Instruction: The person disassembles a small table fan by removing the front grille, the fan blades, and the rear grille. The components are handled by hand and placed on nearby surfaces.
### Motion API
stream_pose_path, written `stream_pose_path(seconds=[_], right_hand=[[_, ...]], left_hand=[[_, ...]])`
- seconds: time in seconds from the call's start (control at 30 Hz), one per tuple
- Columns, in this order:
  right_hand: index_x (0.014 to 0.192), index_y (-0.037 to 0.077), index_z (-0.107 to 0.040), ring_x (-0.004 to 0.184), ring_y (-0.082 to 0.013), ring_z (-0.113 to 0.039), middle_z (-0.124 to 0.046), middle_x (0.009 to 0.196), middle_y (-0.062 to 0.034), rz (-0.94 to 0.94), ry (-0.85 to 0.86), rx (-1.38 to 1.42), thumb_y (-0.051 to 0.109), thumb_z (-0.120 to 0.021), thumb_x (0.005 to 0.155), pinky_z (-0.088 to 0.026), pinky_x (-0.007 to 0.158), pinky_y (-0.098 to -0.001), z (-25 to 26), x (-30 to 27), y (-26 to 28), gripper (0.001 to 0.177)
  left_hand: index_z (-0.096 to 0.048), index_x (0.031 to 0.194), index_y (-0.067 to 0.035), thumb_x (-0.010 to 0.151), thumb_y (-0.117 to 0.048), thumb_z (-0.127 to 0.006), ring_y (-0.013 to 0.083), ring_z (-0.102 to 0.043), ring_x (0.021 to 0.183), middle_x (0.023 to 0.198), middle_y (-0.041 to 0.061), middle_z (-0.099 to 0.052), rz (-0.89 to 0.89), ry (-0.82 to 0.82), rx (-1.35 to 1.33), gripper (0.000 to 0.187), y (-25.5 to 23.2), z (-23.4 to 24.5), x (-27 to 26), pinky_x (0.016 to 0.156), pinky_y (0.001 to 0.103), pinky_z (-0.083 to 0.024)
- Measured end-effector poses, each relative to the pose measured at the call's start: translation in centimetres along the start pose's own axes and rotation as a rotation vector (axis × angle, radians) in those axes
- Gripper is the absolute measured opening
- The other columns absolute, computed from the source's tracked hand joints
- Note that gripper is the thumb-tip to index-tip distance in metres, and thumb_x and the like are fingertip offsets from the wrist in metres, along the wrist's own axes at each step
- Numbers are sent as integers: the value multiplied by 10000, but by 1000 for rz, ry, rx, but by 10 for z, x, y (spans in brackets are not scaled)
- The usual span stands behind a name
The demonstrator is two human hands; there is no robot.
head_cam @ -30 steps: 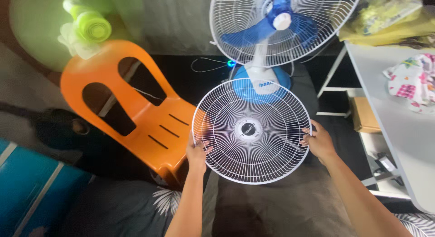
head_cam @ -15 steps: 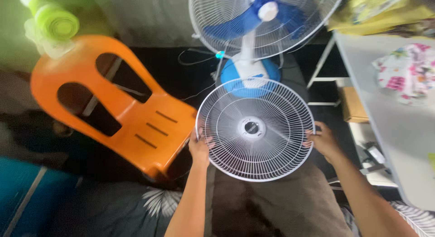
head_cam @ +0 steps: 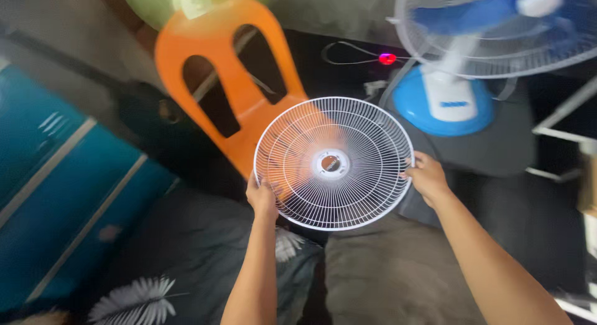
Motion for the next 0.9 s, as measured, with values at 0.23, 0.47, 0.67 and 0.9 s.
stream_pose_path(seconds=[0.23, 0.47, 0.67, 0.9], right_hand=[[1375, -132, -572, 1078, -264, -682, -682, 1295, -249, 88, 219, 42, -203, -500, 720, -538, 897, -338, -128, 73, -23, 663], [1491, -44, -401, 1022, -203, -635, -585, 1368, -193, -61, 124, 70, -123, -571, 774, -497, 790, -314, -162, 120, -43, 742], [1386, -56, -542, 918, -230, -566, -613, 1154, -187, -88, 95, 229, -37, -647, 840, -438, 750, -345, -166, 124, -45, 556], [1200, -45, -662, 1025, -190, -626, -667, 1140, -151, -111, 103, 108, 47, -642, 895, -506, 873, -316, -142, 74, 0, 320]], left_hand=[[-579, 1410, -77, 1048, -151, -530, 158, -706, 784, 1120, 92, -703, -40, -254, 122, 373, -16, 68, 32, 599, 321, -610], [-547, 1430, -112, 1046, -166, -496, 175, -697, 838, 1163, 84, -674, 28, -299, 95, 391, -19, 79, 52, 652, 330, -628], [-572, 1415, -92, 1036, -178, -547, 249, -737, 1005, 1259, 147, -710, -40, -454, 365, 389, -11, 69, 65, 862, 366, -568], [-563, 1338, -36, 895, -223, -773, 318, -667, 1139, 1291, 182, -675, -23, -527, 503, 525, 0, 76, 71, 977, 409, -503]])
Point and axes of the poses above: each hand's wrist, its own x-axis towards the middle knuckle, its own z-axis out of the back of the hand, y = z × x, the point moved 5 cm from there along x, towards the middle knuckle
